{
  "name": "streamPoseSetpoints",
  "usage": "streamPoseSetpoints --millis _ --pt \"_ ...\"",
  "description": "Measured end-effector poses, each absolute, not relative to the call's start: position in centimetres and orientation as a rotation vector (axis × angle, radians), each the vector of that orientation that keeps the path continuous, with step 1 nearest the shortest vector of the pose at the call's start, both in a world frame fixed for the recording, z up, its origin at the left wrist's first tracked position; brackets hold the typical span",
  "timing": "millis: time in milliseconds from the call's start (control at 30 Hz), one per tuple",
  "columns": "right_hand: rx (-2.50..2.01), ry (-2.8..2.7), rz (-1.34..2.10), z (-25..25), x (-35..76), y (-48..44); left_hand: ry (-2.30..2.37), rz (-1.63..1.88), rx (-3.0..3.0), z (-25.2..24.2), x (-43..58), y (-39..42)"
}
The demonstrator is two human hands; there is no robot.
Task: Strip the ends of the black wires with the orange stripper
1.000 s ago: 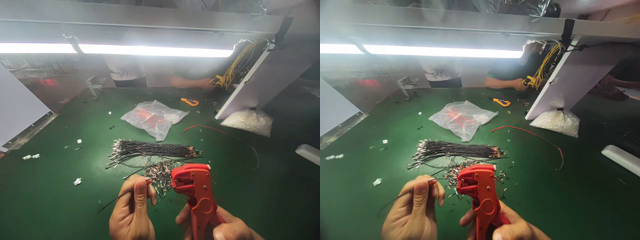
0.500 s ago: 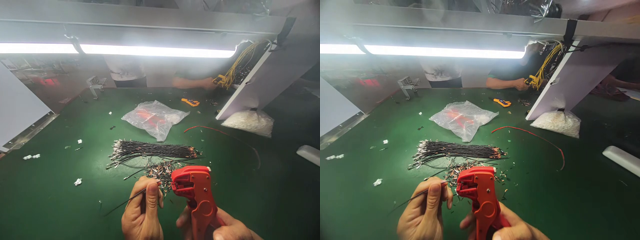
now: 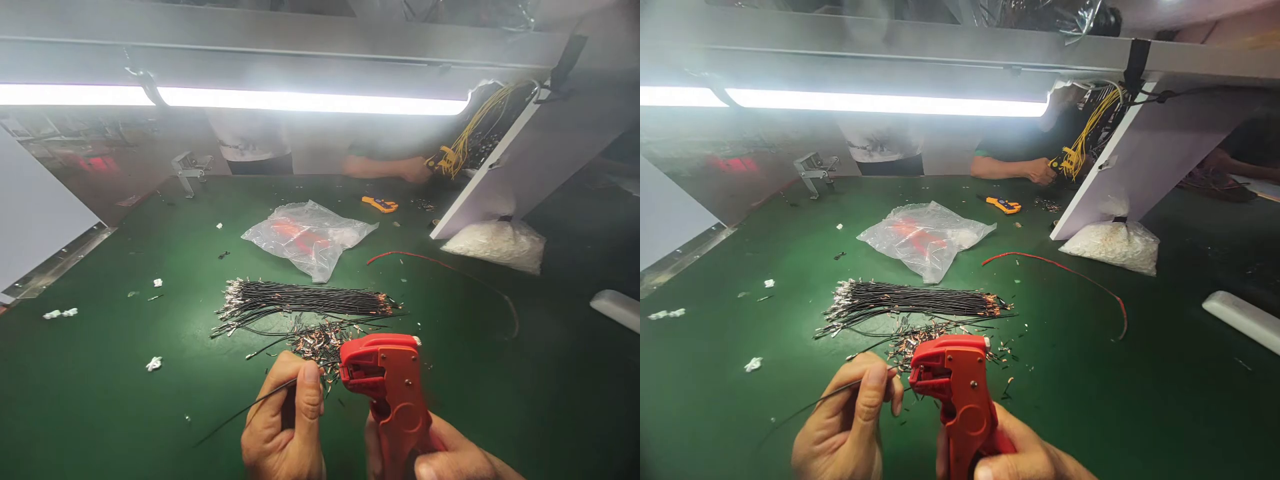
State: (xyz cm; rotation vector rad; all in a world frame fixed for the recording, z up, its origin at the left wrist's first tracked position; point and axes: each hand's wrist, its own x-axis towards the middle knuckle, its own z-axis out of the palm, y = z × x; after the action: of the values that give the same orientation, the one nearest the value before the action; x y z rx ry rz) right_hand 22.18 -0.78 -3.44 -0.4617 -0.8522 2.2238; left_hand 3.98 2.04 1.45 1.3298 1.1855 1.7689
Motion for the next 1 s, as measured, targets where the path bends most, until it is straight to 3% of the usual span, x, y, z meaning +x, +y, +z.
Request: streamPoseSetpoints --millis 367,600,1000 --pt "-0.472 -0.938 2.156 -3.6 22.3 -0.7 1.249 1.832 1.143 1.3 5.4 1.6" --pt "-0.609 -1.006 2.116 -5.6 22.8 -1.3 1.314 1.642 1.186 1.3 4.7 1.6" --pt "-0.351 -0.909 2.194 -4.1 21.2 -1.1 1.395 1.514 0.975 1.9 5.4 1.6"
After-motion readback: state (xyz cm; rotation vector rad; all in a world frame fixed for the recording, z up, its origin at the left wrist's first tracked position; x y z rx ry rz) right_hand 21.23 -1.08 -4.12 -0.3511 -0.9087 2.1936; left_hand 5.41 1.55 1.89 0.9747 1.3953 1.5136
